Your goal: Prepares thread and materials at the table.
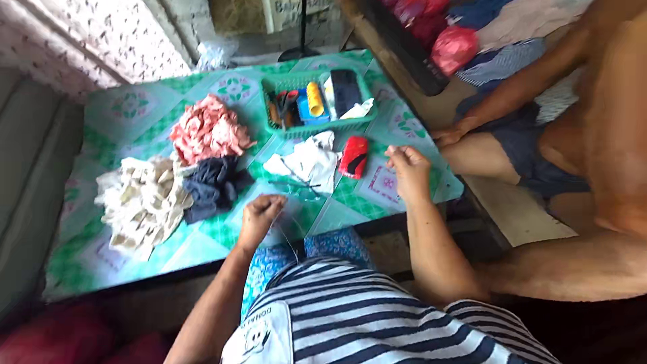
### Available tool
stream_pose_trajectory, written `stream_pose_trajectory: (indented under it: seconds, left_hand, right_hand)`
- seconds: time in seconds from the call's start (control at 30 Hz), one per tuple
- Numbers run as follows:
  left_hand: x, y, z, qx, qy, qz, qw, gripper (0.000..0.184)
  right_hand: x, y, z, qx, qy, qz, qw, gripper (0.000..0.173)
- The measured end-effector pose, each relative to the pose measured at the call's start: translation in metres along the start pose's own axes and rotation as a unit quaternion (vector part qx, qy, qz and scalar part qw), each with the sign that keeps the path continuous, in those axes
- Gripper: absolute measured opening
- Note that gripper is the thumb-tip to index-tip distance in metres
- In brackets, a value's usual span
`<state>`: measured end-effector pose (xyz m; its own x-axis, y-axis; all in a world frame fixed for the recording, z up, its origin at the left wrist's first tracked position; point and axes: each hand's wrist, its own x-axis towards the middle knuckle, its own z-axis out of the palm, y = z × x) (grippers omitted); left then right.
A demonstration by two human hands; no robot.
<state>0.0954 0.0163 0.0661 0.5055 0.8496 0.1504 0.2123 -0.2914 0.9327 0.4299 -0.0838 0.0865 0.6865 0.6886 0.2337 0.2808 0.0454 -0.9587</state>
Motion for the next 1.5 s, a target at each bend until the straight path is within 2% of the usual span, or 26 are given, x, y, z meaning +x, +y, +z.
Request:
stream_pose_trajectory:
  seconds: [0.07,0.2,0.3,0.53,0.67,1.1,1.27,1.5]
  left_hand:
    - [0.003,0.018,-0.003,-0.036,0.0,0.009,0.999,0.011]
    - [-0.002,0.042,-0.001,-0.074,-0.029,0.063,0.995,0.008]
    - [-0.009,0.055,0.001,-0.084,-0.043,0.075,0.993,0.008]
    - [-0.02,0.078,0.006,-0.194,-0.075,-0.041,0.977,0.013]
    - [-0.019,0.079,0.008,-0.198,-0.108,-0.048,0.973,0.015]
    - [-0.022,0.084,0.008,-0.187,-0.139,-0.021,0.972,0.014]
    - [-0.017,0.081,0.002,-0.241,-0.146,-0.033,0.959,0.026]
    - [-0.012,0.089,0.0,-0.248,-0.143,-0.018,0.958,0.027]
  right_hand:
    - [-0.011,-0.019,0.01,0.042,-0.063,-0.065,0.995,0.012]
    - [-0.046,-0.055,0.031,0.05,-0.186,-0.148,0.97,0.01]
    - [-0.064,-0.07,0.046,0.056,-0.243,-0.199,0.948,0.017]
    - [-0.084,-0.087,0.055,0.037,-0.285,-0.279,0.916,0.019]
    - [-0.085,-0.088,0.055,0.033,-0.298,-0.288,0.909,0.019]
    - [-0.088,-0.085,0.052,-0.035,-0.264,-0.332,0.905,0.012]
    - [-0.086,-0.083,0.045,0.059,-0.315,-0.272,0.907,0.008]
    - [-0.094,-0.066,0.066,0.128,-0.355,-0.191,0.906,0.009]
